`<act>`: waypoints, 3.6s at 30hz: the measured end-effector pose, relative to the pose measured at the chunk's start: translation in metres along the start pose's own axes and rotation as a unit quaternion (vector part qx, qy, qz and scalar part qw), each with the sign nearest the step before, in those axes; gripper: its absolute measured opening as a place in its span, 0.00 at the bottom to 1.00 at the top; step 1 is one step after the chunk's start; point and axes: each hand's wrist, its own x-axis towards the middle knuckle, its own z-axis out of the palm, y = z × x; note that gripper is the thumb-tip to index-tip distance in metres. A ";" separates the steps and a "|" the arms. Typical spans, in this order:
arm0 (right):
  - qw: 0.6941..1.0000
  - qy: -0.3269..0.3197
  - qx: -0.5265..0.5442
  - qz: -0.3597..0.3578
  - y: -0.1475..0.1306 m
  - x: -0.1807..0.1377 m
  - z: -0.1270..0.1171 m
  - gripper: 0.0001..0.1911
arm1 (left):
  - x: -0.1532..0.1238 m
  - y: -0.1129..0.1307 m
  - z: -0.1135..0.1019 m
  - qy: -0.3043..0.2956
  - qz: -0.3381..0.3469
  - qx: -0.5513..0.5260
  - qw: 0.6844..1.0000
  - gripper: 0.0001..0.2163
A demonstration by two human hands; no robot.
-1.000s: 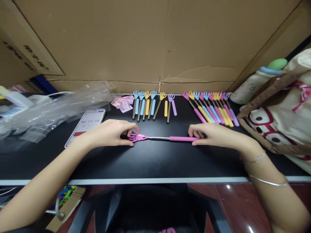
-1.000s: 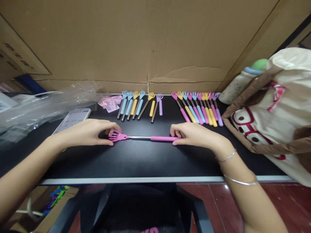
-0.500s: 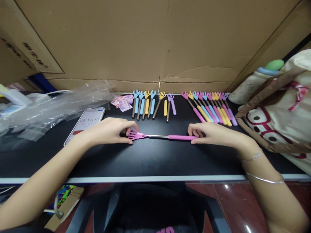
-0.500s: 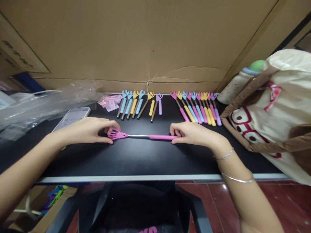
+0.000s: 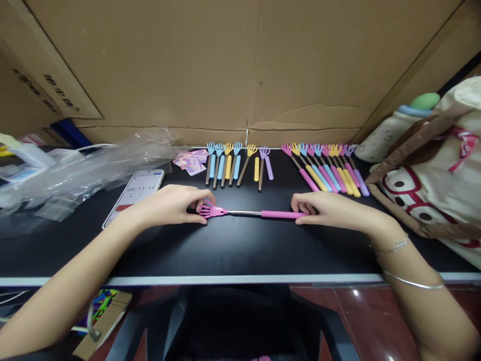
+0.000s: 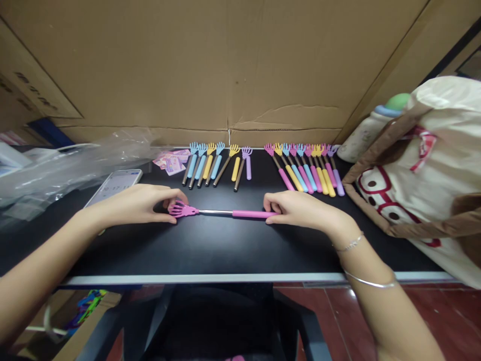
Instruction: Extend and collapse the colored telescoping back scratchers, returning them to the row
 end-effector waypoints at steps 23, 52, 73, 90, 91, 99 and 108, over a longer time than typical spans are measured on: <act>1.000 0.013 -0.022 -0.006 -0.002 0.002 0.003 0.16 | 0.001 0.000 0.001 -0.007 0.000 -0.005 1.000 0.14; 0.984 0.125 -0.069 -0.103 -0.010 0.012 0.013 0.06 | 0.002 -0.007 0.006 0.058 0.020 0.076 0.995 0.18; 0.944 0.308 -0.114 -0.029 0.010 -0.001 -0.011 0.18 | 0.001 -0.019 0.007 0.086 0.048 0.097 0.990 0.11; 0.898 0.277 -0.228 0.255 0.023 0.040 -0.031 0.22 | -0.002 -0.010 0.004 0.074 0.036 0.078 0.994 0.11; 0.894 0.277 -0.238 0.259 0.025 0.041 -0.029 0.23 | -0.002 -0.010 0.004 0.074 0.034 0.078 0.994 0.11; 0.897 0.262 -0.243 0.261 0.026 0.041 -0.007 0.22 | -0.003 -0.007 0.005 0.074 0.017 0.085 0.994 0.13; 0.892 0.280 -0.276 0.222 0.013 0.044 0.003 0.19 | -0.002 -0.007 0.006 0.056 0.023 0.093 0.994 0.13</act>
